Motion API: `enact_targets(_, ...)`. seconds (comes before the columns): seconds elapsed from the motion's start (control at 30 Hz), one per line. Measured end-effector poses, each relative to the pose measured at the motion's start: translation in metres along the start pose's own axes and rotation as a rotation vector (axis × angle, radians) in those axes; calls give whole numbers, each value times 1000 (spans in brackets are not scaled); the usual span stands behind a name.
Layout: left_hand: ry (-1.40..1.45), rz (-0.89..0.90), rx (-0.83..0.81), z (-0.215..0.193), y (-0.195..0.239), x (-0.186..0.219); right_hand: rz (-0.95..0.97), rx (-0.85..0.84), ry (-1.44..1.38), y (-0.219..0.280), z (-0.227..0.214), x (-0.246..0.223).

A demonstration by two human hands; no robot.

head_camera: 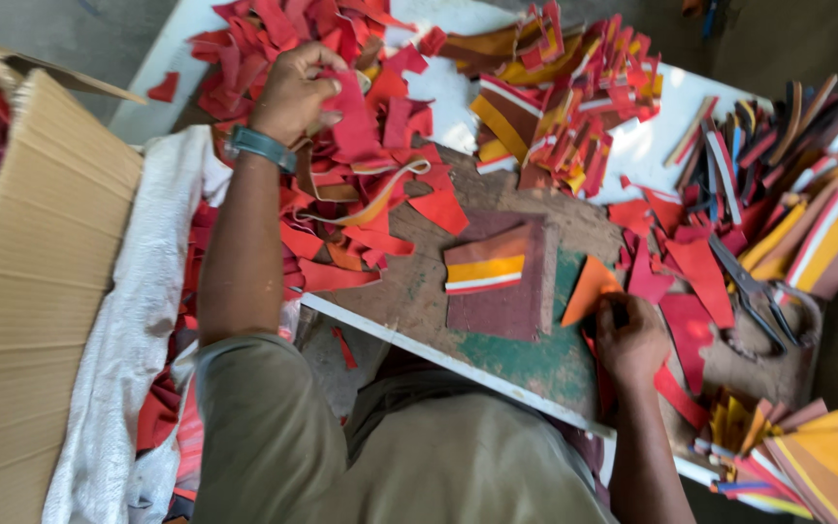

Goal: The person assembles small red and orange paper pieces into layered units on a wooden board. They pick pieces from piles, align them, and place completed units into a cardboard box. The process is repetitive and involves handling many small parts by hand.

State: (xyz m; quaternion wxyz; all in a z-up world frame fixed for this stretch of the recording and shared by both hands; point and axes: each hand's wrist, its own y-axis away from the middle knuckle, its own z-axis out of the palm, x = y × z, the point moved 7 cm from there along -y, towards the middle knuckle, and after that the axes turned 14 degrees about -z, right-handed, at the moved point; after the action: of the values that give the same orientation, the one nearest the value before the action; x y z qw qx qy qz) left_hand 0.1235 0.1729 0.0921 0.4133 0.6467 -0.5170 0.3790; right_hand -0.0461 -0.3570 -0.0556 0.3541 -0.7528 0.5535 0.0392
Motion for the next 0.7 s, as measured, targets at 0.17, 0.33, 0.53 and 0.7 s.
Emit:
enact_targets(0.17, -750, 232, 263, 29, 37, 17, -1, -6, -36, -2, -3, 0)
enact_targets(0.33, -615, 363, 16, 146, 75, 2, 44, -48, -40, -8, -6, -3)
enact_targets(0.53, -694, 147, -145, 277, 96, -45, 18, -124, -18, -12, -14, -19)
enact_targets(0.7, -358, 137, -201, 281, 93, -52, 46, -43, -197, -12, -30, -38)
